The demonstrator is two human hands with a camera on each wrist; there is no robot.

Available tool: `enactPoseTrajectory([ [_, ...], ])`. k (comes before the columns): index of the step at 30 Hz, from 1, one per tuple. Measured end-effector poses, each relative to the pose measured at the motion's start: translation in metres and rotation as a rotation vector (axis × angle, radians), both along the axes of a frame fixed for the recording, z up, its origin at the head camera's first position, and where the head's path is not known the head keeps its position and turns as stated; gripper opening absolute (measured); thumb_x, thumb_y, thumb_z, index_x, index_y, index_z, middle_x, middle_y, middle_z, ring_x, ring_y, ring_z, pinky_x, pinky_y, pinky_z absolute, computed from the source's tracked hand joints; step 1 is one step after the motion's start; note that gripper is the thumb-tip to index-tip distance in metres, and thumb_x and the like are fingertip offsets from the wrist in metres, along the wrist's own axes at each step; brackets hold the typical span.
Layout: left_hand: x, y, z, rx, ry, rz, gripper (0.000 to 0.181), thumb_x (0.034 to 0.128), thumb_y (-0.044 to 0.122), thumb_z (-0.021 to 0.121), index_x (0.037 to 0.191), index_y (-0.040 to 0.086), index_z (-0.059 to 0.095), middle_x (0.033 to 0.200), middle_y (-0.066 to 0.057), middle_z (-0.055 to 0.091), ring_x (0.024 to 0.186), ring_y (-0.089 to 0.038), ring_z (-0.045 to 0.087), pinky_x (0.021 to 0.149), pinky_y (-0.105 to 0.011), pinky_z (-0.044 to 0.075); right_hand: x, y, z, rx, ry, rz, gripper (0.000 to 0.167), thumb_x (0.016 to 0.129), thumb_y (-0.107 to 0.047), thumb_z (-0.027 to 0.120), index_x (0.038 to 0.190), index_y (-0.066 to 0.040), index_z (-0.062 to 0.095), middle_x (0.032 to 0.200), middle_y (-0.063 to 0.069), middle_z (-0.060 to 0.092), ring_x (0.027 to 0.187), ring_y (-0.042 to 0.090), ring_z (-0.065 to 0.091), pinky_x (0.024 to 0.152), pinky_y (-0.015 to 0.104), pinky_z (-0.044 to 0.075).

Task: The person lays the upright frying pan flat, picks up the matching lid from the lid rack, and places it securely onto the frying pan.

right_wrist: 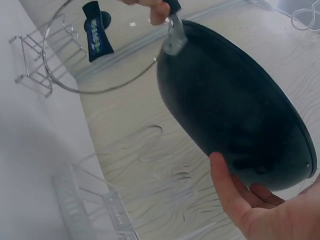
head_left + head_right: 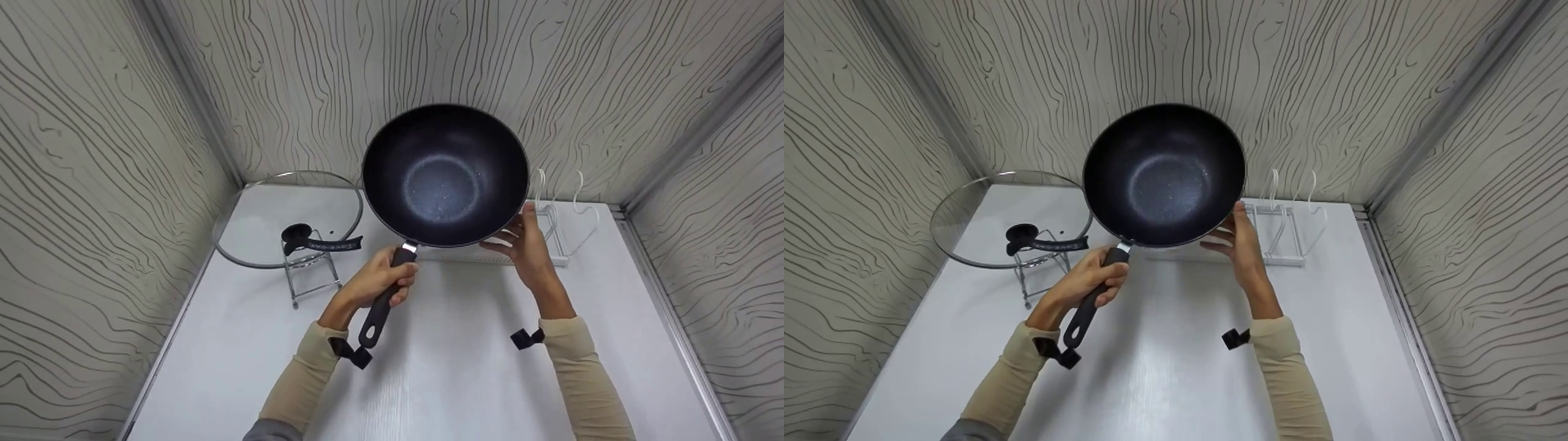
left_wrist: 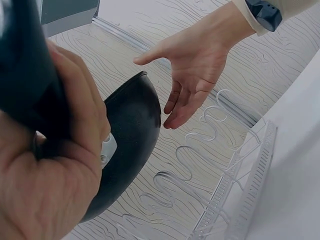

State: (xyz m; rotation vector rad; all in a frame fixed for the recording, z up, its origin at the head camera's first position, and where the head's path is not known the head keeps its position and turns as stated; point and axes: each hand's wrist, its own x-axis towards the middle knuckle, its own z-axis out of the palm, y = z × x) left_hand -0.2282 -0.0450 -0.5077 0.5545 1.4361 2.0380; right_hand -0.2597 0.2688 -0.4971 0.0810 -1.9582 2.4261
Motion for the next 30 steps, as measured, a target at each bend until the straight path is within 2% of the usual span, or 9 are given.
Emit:
enactPoseTrajectory([
  [6, 0.003, -0.004, -0.002, -0.015, -0.001, -0.022, 0.017, 0.1059, 0.007, 0.055, 0.109, 0.006, 0.038, 0.069, 0.004, 0.043, 0.042, -0.006, 0.050, 0.041, -0.021, 0.045, -0.015, 0.014, 0.007, 0.033, -0.021, -0.006, 0.075, 0.105, -0.074, 0.039, 0.137, -0.010, 0.059, 0.114, 0.000, 0.069, 0.097, 0.014, 0.071, 0.086, 0.032, 0.063],
  [8, 0.004, -0.006, -0.001, -0.019, 0.006, -0.028, 0.015, 0.1058, 0.006, 0.054, 0.108, 0.006, 0.039, 0.069, 0.004, 0.043, 0.042, -0.006, 0.050, 0.041, -0.021, 0.045, -0.020, 0.019, 0.009, 0.039, -0.036, 0.003, 0.077, 0.104, -0.075, 0.038, 0.144, -0.012, 0.056, 0.120, 0.001, 0.068, 0.099, 0.014, 0.070, 0.086, 0.031, 0.062],
  [11, 0.005, -0.007, -0.001, -0.033, 0.013, -0.036, 0.014, 0.1051, 0.005, 0.053, 0.105, 0.006, 0.040, 0.068, 0.004, 0.044, 0.041, -0.006, 0.050, 0.041, -0.022, 0.045, -0.026, 0.026, 0.011, 0.054, -0.070, 0.035, 0.084, 0.103, -0.078, 0.035, 0.159, -0.017, 0.045, 0.146, 0.008, 0.059, 0.123, 0.020, 0.066, 0.098, 0.035, 0.058],
  [14, 0.007, -0.008, -0.002, -0.040, 0.006, -0.038, 0.015, 0.1041, 0.005, 0.055, 0.105, 0.006, 0.040, 0.068, 0.003, 0.045, 0.041, -0.007, 0.050, 0.040, -0.022, 0.044, -0.031, 0.032, 0.012, 0.077, -0.102, 0.070, 0.086, 0.102, -0.080, 0.031, 0.169, -0.025, 0.029, 0.169, 0.013, 0.036, 0.152, 0.032, 0.045, 0.120, 0.051, 0.042],
  [16, 0.008, -0.009, -0.002, -0.046, 0.002, -0.040, 0.017, 0.1035, 0.006, 0.056, 0.105, 0.006, 0.040, 0.068, 0.003, 0.045, 0.041, -0.007, 0.050, 0.040, -0.022, 0.044, -0.035, 0.035, 0.012, 0.084, -0.106, 0.091, 0.085, 0.102, -0.079, 0.029, 0.170, -0.027, 0.026, 0.175, 0.015, 0.026, 0.160, 0.038, 0.032, 0.126, 0.062, 0.028],
  [18, 0.009, -0.010, -0.002, -0.047, -0.005, -0.045, 0.017, 0.1035, 0.005, 0.056, 0.105, 0.006, 0.040, 0.068, 0.003, 0.044, 0.041, -0.006, 0.050, 0.039, -0.022, 0.044, -0.038, 0.037, 0.013, 0.109, -0.097, 0.104, 0.083, 0.103, -0.079, 0.024, 0.170, -0.028, 0.026, 0.175, 0.017, 0.026, 0.161, 0.039, 0.027, 0.127, 0.065, 0.021],
  [21, 0.011, -0.011, -0.003, -0.052, -0.008, -0.057, 0.016, 0.1037, 0.004, 0.055, 0.105, 0.006, 0.039, 0.068, 0.004, 0.044, 0.041, -0.006, 0.049, 0.039, -0.022, 0.043, -0.040, 0.042, 0.015, 0.153, -0.090, 0.109, 0.083, 0.104, -0.077, 0.022, 0.169, -0.027, 0.028, 0.171, 0.019, 0.031, 0.156, 0.035, 0.035, 0.123, 0.057, 0.027],
  [25, 0.012, -0.013, -0.003, -0.050, -0.016, -0.070, 0.017, 0.1036, 0.004, 0.055, 0.104, 0.006, 0.038, 0.067, 0.004, 0.044, 0.041, -0.005, 0.049, 0.040, -0.021, 0.044, -0.043, 0.045, 0.021, 0.182, -0.121, 0.092, 0.085, 0.104, -0.077, 0.027, 0.169, -0.021, 0.030, 0.163, 0.019, 0.039, 0.141, 0.028, 0.049, 0.110, 0.043, 0.040],
  [30, 0.012, -0.015, -0.004, -0.046, -0.006, -0.090, 0.017, 0.1042, 0.005, 0.055, 0.105, 0.006, 0.038, 0.068, 0.004, 0.044, 0.041, -0.005, 0.050, 0.040, -0.021, 0.044, -0.048, 0.047, 0.028, 0.227, -0.143, 0.093, 0.086, 0.104, -0.074, 0.035, 0.169, -0.018, 0.026, 0.163, 0.021, 0.037, 0.133, 0.025, 0.055, 0.106, 0.039, 0.045],
])
